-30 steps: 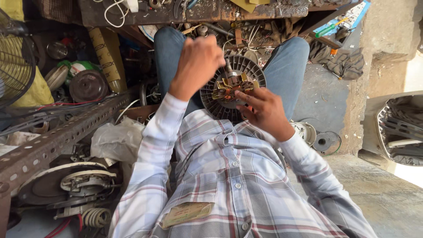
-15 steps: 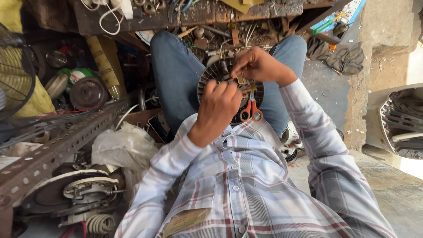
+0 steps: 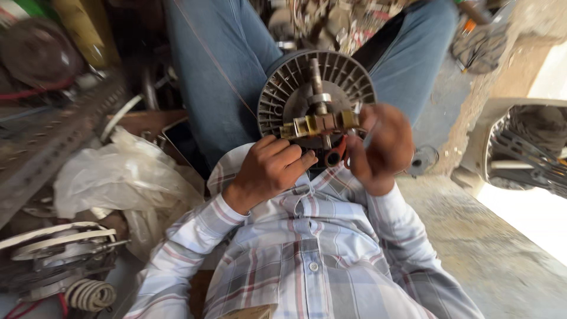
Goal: The person winds and secures copper wire onto a ceiling fan motor stator by hand and using a pair of scissors to trim the wire.
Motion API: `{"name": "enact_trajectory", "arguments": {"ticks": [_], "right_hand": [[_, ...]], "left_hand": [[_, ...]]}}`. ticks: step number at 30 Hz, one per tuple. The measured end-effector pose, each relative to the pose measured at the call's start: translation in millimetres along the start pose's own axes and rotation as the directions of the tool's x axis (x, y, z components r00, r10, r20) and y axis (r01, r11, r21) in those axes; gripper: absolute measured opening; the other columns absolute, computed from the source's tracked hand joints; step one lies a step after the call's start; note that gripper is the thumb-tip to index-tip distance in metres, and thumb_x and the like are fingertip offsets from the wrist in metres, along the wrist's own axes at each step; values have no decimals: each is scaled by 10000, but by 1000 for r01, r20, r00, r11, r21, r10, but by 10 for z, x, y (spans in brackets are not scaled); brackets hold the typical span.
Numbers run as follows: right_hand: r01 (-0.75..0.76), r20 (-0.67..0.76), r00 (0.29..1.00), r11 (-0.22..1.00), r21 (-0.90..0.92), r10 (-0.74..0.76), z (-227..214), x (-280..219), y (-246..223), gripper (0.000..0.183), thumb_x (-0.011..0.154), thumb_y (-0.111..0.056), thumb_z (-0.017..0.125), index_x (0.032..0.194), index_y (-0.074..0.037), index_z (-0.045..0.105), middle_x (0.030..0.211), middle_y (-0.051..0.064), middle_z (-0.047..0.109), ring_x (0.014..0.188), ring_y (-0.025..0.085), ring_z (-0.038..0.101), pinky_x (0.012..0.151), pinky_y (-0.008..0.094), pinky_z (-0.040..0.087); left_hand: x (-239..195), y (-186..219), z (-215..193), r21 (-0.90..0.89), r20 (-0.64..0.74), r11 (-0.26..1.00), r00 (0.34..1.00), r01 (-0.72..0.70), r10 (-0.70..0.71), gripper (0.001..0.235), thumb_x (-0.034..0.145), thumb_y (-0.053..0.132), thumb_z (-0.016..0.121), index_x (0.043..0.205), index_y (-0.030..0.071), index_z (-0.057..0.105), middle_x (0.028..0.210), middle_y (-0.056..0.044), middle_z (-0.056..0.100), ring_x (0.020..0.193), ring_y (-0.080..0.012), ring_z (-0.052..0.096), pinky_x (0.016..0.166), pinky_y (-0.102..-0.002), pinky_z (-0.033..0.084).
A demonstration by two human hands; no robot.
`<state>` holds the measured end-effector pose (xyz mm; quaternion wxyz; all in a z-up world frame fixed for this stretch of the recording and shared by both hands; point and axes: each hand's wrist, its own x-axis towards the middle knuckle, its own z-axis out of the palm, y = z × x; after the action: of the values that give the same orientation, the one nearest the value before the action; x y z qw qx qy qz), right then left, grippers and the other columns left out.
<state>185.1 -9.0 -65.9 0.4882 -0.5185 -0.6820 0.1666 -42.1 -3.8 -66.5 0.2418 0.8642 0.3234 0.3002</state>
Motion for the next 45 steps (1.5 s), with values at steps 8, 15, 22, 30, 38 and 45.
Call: {"name": "enact_trajectory", "arguments": {"ticks": [8, 15, 22, 30, 38, 45], "right_hand": [[176, 166, 972, 982, -64, -164, 113, -67, 51, 298, 814, -35, 892, 983, -70, 649, 1254, 186, 587, 1177, 343, 584, 901, 485, 567], [-7, 232, 973, 997, 83, -13, 16, 5, 22, 281, 810, -162, 854, 898, -102, 594, 1422, 181, 500, 1273, 352, 560, 974, 515, 546], [-592, 244, 806, 737, 324, 540, -196, 342, 257, 246, 863, -238, 741, 1015, -44, 729, 960, 183, 719, 812, 254, 761, 665, 375, 640], [-763, 943, 195, 646, -27, 271, 27, 1350, 516, 227, 799, -169, 806, 955, -8, 766, 838, 124, 765, 720, 172, 778, 624, 283, 595], [-629, 811, 466, 777, 23, 353, -24, 1229, 517, 71, 902, -84, 769, 910, -20, 739, 837, 121, 743, 725, 155, 770, 642, 292, 558], [-650, 678, 689, 633, 420, 257, -130, 576, 404, 276, 834, -200, 794, 1024, -11, 727, 962, 144, 700, 875, 248, 671, 789, 372, 543]], "left_hand": [[-38, -226, 89, -173, 32, 984, 998, 52, -48, 68, 959, 146, 748, 987, 112, 799, 875, 14, 684, 724, -111, 623, 638, -297, 428], [-70, -328, 73, -306, 103, 951, 994, 57, -26, 60, 876, 107, 757, 819, 123, 745, 763, 53, 596, 649, -90, 590, 624, -281, 447], [-64, -400, 61, -355, 115, 933, 993, 53, -13, 224, 809, 33, 728, 646, 112, 596, 765, 50, 599, 621, -73, 570, 585, -258, 435], [-33, -420, 72, -380, 91, 923, 995, 61, -28, 217, 848, 44, 734, 670, 98, 622, 735, 52, 549, 625, -74, 556, 582, -257, 433], [3, -399, 32, -319, 136, 946, 991, 50, -6, 264, 805, 51, 722, 617, 122, 550, 707, 49, 500, 642, -81, 547, 591, -255, 436], [18, -366, -7, -284, 115, 958, 993, 43, -11, 103, 819, 117, 747, 747, 135, 675, 798, 42, 590, 732, -112, 616, 644, -287, 441]]}}
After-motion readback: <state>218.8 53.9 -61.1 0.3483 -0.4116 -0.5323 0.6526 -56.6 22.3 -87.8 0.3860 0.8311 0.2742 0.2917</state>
